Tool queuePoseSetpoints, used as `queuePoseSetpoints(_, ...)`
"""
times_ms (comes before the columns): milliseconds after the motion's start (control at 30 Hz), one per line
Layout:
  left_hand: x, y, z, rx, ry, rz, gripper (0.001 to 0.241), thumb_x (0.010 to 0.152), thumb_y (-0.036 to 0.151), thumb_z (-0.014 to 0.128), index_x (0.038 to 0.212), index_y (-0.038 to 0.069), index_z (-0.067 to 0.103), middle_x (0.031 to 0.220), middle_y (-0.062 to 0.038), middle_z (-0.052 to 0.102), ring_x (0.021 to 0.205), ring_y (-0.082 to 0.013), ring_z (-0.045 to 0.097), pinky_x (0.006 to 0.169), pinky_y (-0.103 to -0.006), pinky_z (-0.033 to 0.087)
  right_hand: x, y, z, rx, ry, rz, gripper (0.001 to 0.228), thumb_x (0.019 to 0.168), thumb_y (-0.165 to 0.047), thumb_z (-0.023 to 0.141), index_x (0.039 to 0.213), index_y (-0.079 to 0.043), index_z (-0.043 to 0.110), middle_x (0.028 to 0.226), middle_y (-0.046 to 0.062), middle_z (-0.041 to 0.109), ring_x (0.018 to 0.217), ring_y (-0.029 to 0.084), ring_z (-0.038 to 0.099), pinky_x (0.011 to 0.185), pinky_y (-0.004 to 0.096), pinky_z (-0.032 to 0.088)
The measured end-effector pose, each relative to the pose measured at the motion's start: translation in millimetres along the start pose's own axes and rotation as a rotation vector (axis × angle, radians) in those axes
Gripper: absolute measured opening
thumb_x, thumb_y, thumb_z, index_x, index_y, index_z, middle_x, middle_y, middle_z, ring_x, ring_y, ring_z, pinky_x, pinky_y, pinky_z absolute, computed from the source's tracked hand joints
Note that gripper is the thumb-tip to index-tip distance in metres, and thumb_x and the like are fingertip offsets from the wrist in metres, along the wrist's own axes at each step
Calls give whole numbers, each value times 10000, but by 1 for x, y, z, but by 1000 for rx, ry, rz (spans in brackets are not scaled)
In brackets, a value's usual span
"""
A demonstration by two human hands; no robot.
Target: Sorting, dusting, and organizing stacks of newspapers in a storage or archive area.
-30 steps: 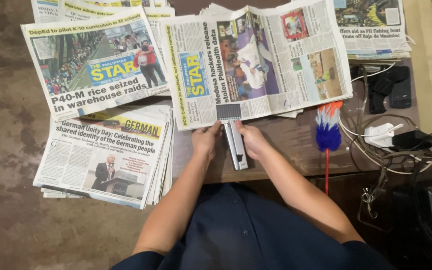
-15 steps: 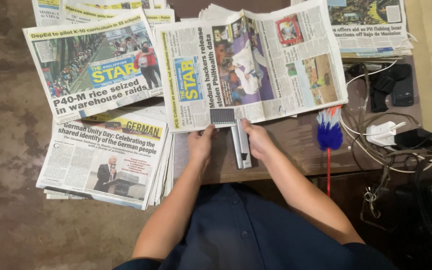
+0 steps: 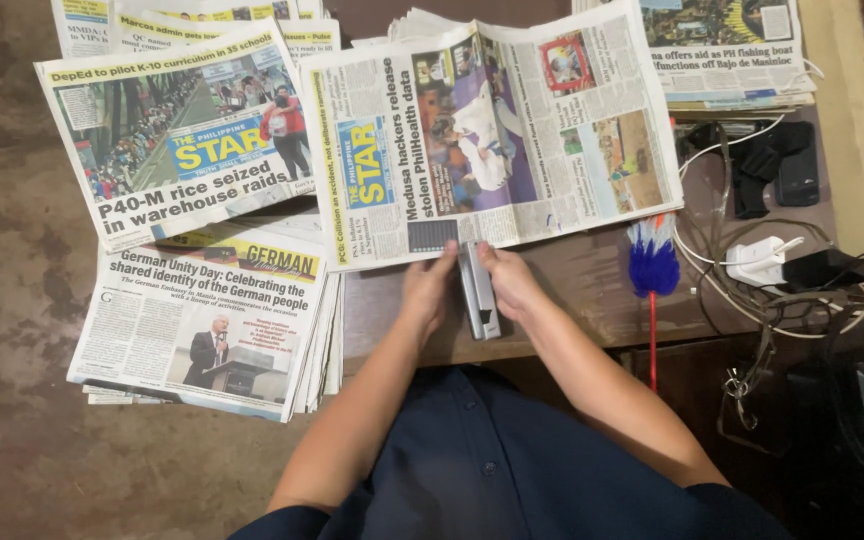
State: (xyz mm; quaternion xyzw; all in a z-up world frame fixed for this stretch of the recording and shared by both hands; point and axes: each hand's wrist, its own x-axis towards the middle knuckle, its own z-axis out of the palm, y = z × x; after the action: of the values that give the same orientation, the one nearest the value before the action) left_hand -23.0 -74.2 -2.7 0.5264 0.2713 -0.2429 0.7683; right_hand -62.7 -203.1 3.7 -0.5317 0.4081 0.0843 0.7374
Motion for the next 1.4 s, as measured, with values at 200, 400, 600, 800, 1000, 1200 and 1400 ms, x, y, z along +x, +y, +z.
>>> queuePoseSetpoints(200,-4,-11,21,17,-24,-28,560,870,251,865,1254,-90,641,1011,-140,636,965,-252,608,860,-432,533,-6,12,13,-108,39,-124,319,1083,-294,558,1162,-26,713,983,33,648,883,155,572,841,320,506)
queuePoseSetpoints(400,-18,-4,23,71,30,-31,532,870,234,853,1234,-95,649,1028,-169,632,980,-279,593,863,-450,511,-2,36,29,-238,163,-190,338,1074,-253,535,1138,12,734,1022,102,676,962,212,569,881,402,466)
queuePoseSetpoints(600,-25,6,20,146,80,-12,554,857,249,855,1266,-63,649,1135,-226,649,1093,-337,608,942,-492,485,7,57,30,-227,208,-190,389,1074,-289,529,1105,23,758,1105,169,737,1063,257,636,958,450,481)
queuePoseSetpoints(800,-7,0,4,149,155,17,553,893,296,814,1275,-67,645,1186,-268,649,1130,-346,598,994,-519,468,-44,20,13,-41,48,-85,340,1032,-345,645,1152,-39,729,1075,65,700,1015,208,609,990,396,469)
queuePoseSetpoints(1000,8,23,-7,-351,198,85,348,988,333,710,1184,61,620,1048,-72,620,996,-226,641,963,-402,511,-3,69,-93,146,129,-9,363,1032,-343,657,1259,-63,698,1165,74,698,1073,230,629,1055,461,452)
queuePoseSetpoints(1200,-7,-30,31,-285,-29,-103,349,878,165,837,1158,59,658,1017,-35,627,1045,-221,625,1089,-516,434,-6,71,-128,182,193,16,369,1038,-391,641,1247,-96,712,1168,76,697,1076,246,643,1046,471,476)
queuePoseSetpoints(1400,1,-41,49,-114,40,-107,496,861,74,844,1208,-169,585,1060,-269,603,1039,-336,646,930,-538,574,-16,60,-113,189,225,7,363,1017,-420,660,1199,-116,740,1094,61,706,1013,230,652,1001,435,513)
